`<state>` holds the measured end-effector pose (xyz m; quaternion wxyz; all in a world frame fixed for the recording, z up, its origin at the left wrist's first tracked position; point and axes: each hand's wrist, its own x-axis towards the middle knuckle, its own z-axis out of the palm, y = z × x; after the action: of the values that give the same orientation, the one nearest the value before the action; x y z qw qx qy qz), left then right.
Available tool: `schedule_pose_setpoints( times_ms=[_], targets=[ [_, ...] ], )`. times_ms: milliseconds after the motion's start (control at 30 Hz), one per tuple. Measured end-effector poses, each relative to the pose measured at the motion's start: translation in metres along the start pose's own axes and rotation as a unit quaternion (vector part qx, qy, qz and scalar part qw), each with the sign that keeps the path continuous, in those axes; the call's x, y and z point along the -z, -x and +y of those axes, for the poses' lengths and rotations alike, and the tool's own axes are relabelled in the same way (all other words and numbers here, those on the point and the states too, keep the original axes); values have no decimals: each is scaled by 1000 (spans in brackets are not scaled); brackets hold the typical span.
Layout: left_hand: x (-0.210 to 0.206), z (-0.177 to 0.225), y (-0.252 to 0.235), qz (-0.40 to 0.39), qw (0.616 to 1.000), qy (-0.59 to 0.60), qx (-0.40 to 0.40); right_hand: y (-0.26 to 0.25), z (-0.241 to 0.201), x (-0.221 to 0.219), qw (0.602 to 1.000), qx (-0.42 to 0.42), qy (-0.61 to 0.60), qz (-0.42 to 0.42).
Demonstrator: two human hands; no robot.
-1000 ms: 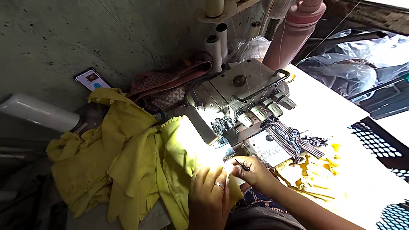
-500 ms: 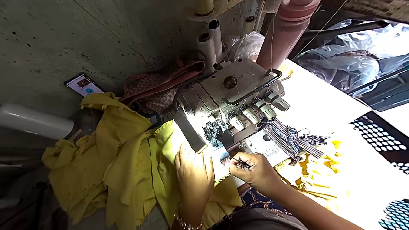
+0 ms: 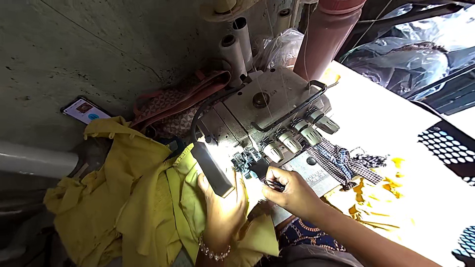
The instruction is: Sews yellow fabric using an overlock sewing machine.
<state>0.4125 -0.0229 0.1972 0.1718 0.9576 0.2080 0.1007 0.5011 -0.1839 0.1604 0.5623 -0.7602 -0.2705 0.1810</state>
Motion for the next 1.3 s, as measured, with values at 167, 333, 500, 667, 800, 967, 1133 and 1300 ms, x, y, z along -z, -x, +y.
schedule_pose_setpoints(
  times_ms=[167,333,500,667,800,967,1133,1300],
  targets=[
    [-4,-15,-15,25,998,28,-58,-5,-2,-4,1000,-6,-29,5],
    [-10,-30,-11,39,997,59,-32,-4,-3,-7,993,-17,-114,-12],
    [-1,-1,24,177,981,0,-85,-3,-1,-2,983,-3,-182,-29],
    [-14,-8,39,184,959,26,-213,-7,-6,-5,990,9,-139,-14],
    [-9,-10,42,176,961,27,-213,-5,-8,-1,990,-4,-138,-19],
    [-10,-6,37,181,960,27,-211,-9,-10,-2,989,-6,-148,-4],
    [-6,-15,17,166,968,47,-183,-13,-10,-9,992,-5,-123,22],
    [-1,-25,-4,165,979,16,-121,2,-1,-4,999,24,-42,25]
  ],
)
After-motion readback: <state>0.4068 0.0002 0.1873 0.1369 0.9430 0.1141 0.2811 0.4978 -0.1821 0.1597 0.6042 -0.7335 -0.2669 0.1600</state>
